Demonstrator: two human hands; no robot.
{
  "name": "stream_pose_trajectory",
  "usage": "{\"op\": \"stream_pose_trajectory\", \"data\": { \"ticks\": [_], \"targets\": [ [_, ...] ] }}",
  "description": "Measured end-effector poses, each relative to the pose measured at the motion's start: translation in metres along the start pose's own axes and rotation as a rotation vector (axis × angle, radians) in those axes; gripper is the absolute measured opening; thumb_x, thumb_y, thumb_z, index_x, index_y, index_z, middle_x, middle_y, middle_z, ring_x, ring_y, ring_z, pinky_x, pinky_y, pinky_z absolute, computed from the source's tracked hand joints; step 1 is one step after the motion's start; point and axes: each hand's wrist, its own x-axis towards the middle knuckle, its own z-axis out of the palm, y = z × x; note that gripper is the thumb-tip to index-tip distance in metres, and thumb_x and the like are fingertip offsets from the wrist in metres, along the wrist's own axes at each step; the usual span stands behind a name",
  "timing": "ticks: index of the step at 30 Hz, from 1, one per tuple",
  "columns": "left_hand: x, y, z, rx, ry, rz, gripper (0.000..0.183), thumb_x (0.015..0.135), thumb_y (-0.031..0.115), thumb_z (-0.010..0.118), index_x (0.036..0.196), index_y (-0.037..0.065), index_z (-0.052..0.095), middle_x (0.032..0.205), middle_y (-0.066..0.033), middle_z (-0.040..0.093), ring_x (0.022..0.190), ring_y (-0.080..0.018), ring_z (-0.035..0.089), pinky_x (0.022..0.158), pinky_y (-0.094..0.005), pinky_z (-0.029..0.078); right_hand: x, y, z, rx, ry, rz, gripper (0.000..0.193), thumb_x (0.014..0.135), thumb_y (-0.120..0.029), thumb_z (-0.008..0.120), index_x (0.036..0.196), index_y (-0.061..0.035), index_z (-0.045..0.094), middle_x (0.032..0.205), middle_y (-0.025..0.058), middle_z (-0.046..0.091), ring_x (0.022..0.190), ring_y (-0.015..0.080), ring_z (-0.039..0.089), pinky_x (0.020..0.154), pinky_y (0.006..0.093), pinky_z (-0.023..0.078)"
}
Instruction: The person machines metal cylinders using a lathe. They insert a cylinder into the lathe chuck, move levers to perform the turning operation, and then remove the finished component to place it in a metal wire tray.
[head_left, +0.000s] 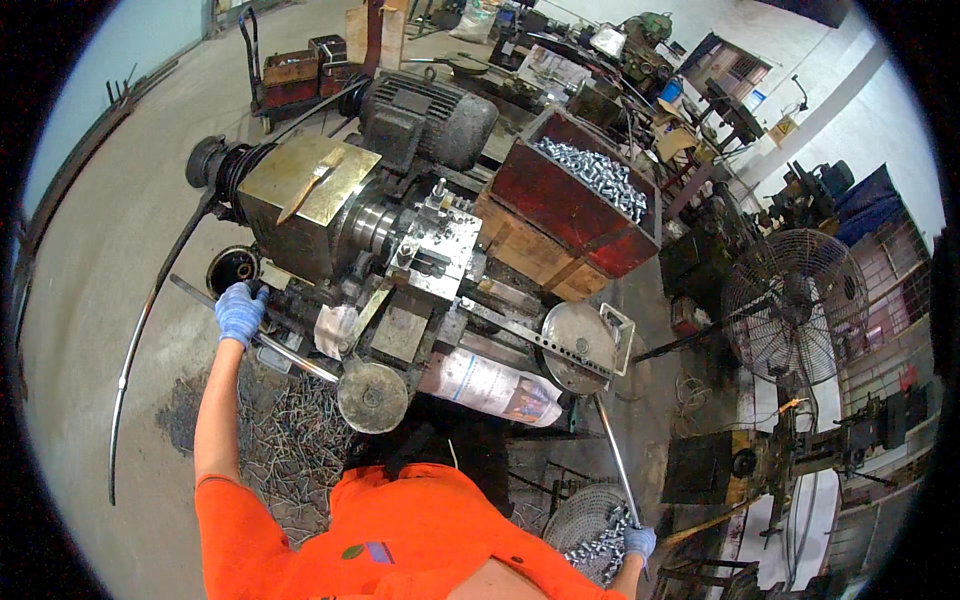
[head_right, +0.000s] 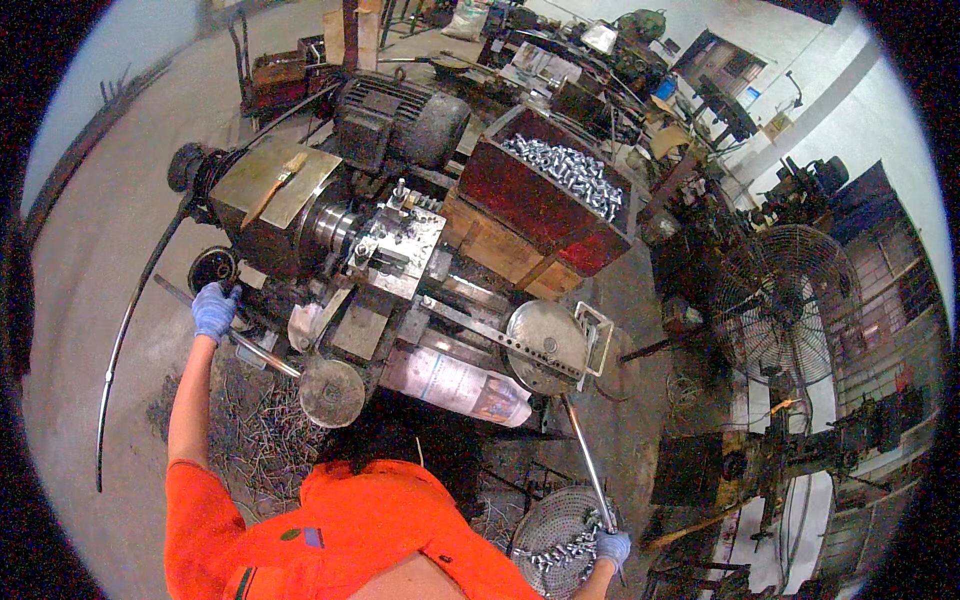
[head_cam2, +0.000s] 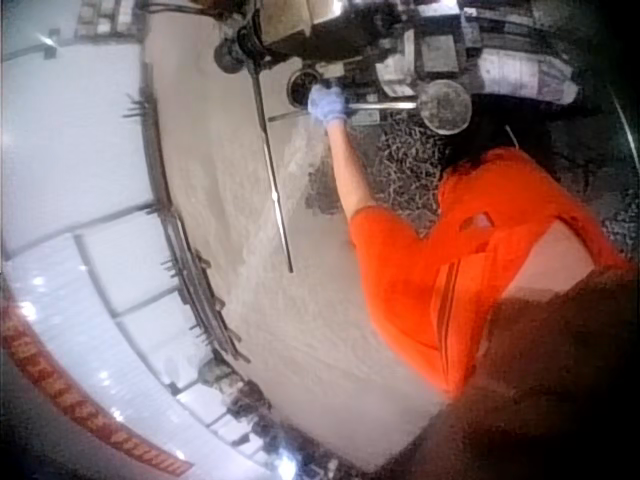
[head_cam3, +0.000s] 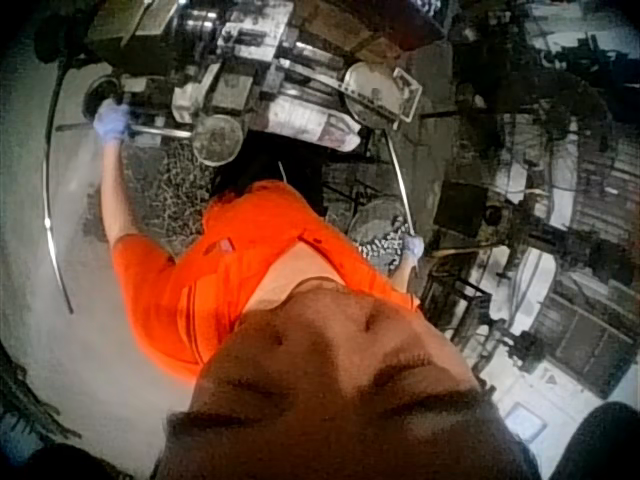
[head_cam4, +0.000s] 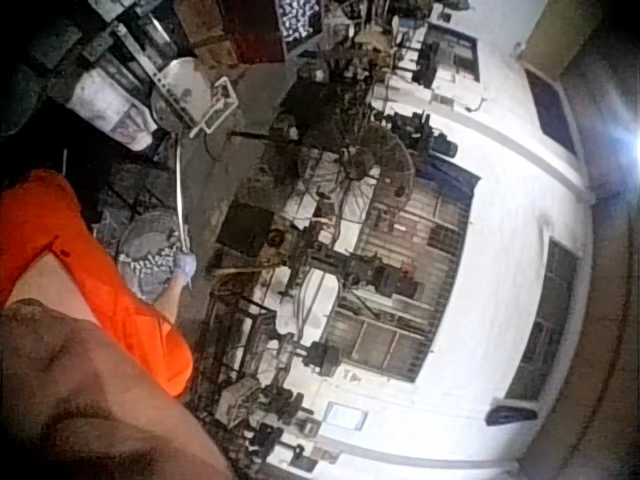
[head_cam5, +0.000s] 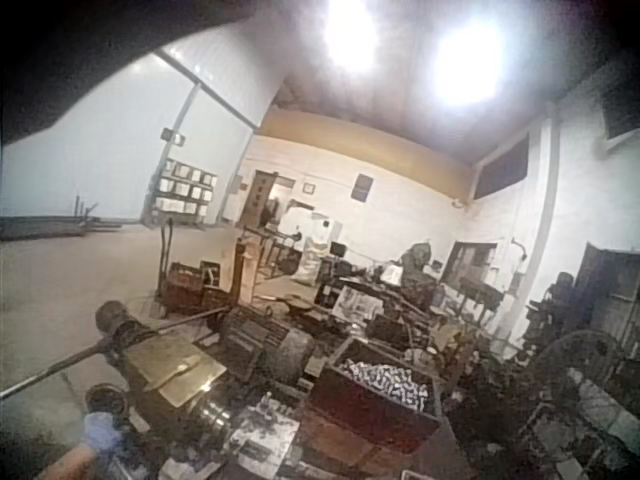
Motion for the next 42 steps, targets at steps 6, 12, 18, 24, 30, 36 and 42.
{"op": "stream_pose_trajectory", "data": {
  "ticks": [6, 12, 18, 24, 30, 36, 42],
  "targets": [
    [0.002, -0.004, 0.002, 0.007, -0.009, -0.006, 0.036, 0.076, 0.044, 0.062, 0.082, 0.008, 0.066, 0.082, -0.0156, 0.064, 0.08, -0.0323, 0.061, 0.071, -0.0422, 0.048, -0.001, 0.002, 0.0, 0.019, -0.034, -0.02, 0.048, 0.06, -0.037, 0.071, 0.088, 0.0016, 0.064, 0.091, 0.0255, 0.062, 0.088, 0.0388, 0.06, 0.078, 0.0422, 0.048],
    [0.004, -0.003, 0.005, 0.021, 0.008, 0.006, 0.034, 0.076, 0.042, 0.062, 0.083, 0.009, 0.066, 0.083, -0.0157, 0.064, 0.08, -0.0326, 0.061, 0.071, -0.0422, 0.048, 0.001, 0.005, 0.007, -0.006, -0.006, 0.016, 0.044, 0.06, -0.034, 0.072, 0.087, 0.0, 0.065, 0.091, 0.0242, 0.063, 0.088, 0.0372, 0.061, 0.079, 0.0407, 0.049],
    [-0.003, 0.003, -0.008, -0.051, 0.007, 0.012, 0.027, 0.078, 0.037, 0.061, 0.09, 0.015, 0.068, 0.084, -0.0138, 0.065, 0.081, -0.0316, 0.062, 0.071, -0.0415, 0.048, -0.007, -0.002, -0.001, -0.025, -0.036, 0.028, 0.042, 0.061, -0.034, 0.072, 0.086, -0.0007, 0.066, 0.092, 0.0235, 0.063, 0.089, 0.0358, 0.062, 0.079, 0.04, 0.049],
    [-0.002, 0.003, -0.01, -0.028, -0.02, -0.014, 0.028, 0.078, 0.038, 0.061, 0.089, 0.014, 0.068, 0.084, -0.0141, 0.065, 0.081, -0.0315, 0.062, 0.071, -0.0416, 0.048, -0.017, -0.01, -0.008, 0.005, -0.016, 0.047, 0.04, 0.06, -0.032, 0.074, 0.084, -0.0015, 0.067, 0.089, 0.0228, 0.064, 0.087, 0.0345, 0.063, 0.078, 0.0389, 0.049],
    [-0.003, 0.005, -0.012, -0.066, -0.009, 0.0, 0.029, 0.078, 0.038, 0.06, 0.089, 0.012, 0.068, 0.085, -0.0149, 0.065, 0.082, -0.0316, 0.061, 0.072, -0.0416, 0.048, -0.014, -0.004, 0.002, -0.004, 0.02, 0.049, 0.039, 0.059, -0.032, 0.075, 0.084, -0.002, 0.068, 0.087, 0.0222, 0.064, 0.085, 0.0335, 0.063, 0.077, 0.0382, 0.05],
    [-0.002, 0.002, -0.008, -0.067, -0.004, 0.022, 0.028, 0.078, 0.037, 0.06, 0.088, 0.012, 0.068, 0.085, -0.015, 0.065, 0.082, -0.0321, 0.061, 0.072, -0.0417, 0.047, -0.011, -0.002, 0.006, -0.021, -0.011, 0.051, 0.04, 0.057, -0.031, 0.075, 0.083, -0.0018, 0.068, 0.088, 0.0214, 0.065, 0.085, 0.0331, 0.064, 0.077, 0.0383, 0.05],
    [-0.003, 0.002, -0.009, -0.072, -0.004, 0.001, 0.03, 0.078, 0.038, 0.06, 0.088, 0.011, 0.068, 0.084, -0.0157, 0.064, 0.082, -0.0324, 0.061, 0.072, -0.042, 0.047, -0.016, -0.002, 0.006, -0.016, 0.026, 0.023, 0.044, 0.057, -0.033, 0.075, 0.085, -0.0003, 0.067, 0.089, 0.0221, 0.064, 0.086, 0.0341, 0.063, 0.077, 0.039, 0.049]
  ]
}}
